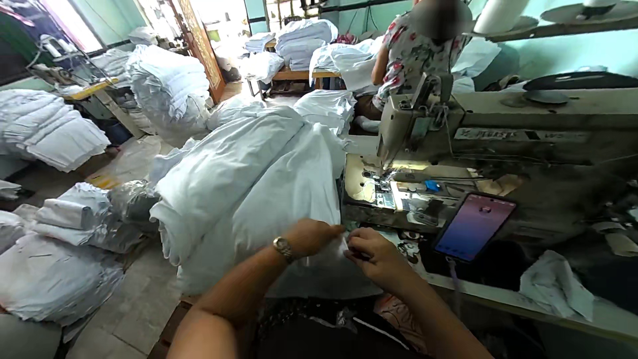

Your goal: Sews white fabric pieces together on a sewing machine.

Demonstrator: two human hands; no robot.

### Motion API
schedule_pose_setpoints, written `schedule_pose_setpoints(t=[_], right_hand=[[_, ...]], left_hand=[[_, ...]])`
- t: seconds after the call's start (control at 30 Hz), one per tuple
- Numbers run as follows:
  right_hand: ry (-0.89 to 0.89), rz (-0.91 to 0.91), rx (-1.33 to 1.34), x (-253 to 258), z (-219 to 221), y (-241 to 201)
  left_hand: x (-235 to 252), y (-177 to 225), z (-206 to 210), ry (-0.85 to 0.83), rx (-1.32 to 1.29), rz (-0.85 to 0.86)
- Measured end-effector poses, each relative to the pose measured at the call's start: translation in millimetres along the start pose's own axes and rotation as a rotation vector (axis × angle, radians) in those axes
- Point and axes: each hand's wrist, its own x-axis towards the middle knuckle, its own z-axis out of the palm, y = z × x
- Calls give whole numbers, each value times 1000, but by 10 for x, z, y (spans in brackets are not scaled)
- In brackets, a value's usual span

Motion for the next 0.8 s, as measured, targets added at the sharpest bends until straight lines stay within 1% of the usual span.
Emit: schedule_pose_setpoints(t=[0.03, 0.1, 0.17, 0.2, 0.23, 0.3, 0.33, 0.37, 0.4, 0.43, 0.47, 0.5, 0.53, 0.57, 0.6, 0.63, 0.67, 0.7, 0.73, 0.77, 0.8], right_hand=[[38, -25, -15, -5, -65, -36], [150, -39, 54, -26, -243, -50], [247, 15, 216, -41, -420, -16], [223, 79, 257, -47, -475, 23], [139, 168, 224, -56, -506, 75], [-144, 389, 65, -37, -534, 144], [-249, 456, 46, -29, -546, 148], [-271, 429, 96, -44, -578, 152], [-222, 339, 222, -82, -626, 149], [-139, 256, 430, -122, -688, 111], [-41, 217, 609, -145, -745, 53], [56, 222, 717, -148, -778, 18], [134, 247, 761, -135, -765, 38], [180, 274, 760, -113, -704, 108], [206, 303, 754, -91, -605, 195], [224, 343, 757, -89, -480, 277], [243, 395, 776, -113, -345, 340], [257, 447, 807, -155, -222, 385], [250, 498, 837, -209, -139, 391], [218, 539, 851, -267, -104, 360], [193, 564, 860, -324, -101, 307]], left_hand=[[88, 35, 16, 34, 16, 73], [203, 107, -163, 256, 0, 189], [280, 188, -322, 493, -41, 227], [317, 194, -308, 555, -69, 217], [354, 175, -245, 538, -84, 179], [411, 140, -106, 373, -82, 99], [419, 158, -78, 340, -81, 92], [425, 196, -107, 386, -76, 108], [432, 247, -174, 493, -63, 138], [438, 306, -246, 632, -61, 160], [452, 348, -308, 782, -69, 165], [483, 345, -345, 923, -84, 157], [536, 279, -331, 1030, -95, 127], [599, 167, -263, 1084, -97, 68], [657, 30, -147, 1058, -94, -28], [689, -85, -6, 934, -99, -163], [693, -145, 114, 716, -118, -319], [683, -148, 161, 489, -159, -435], [665, -109, 152, 351, -212, -487], [618, -52, 125, 292, -281, -505], [520, 5, 102, 285, -355, -498]])
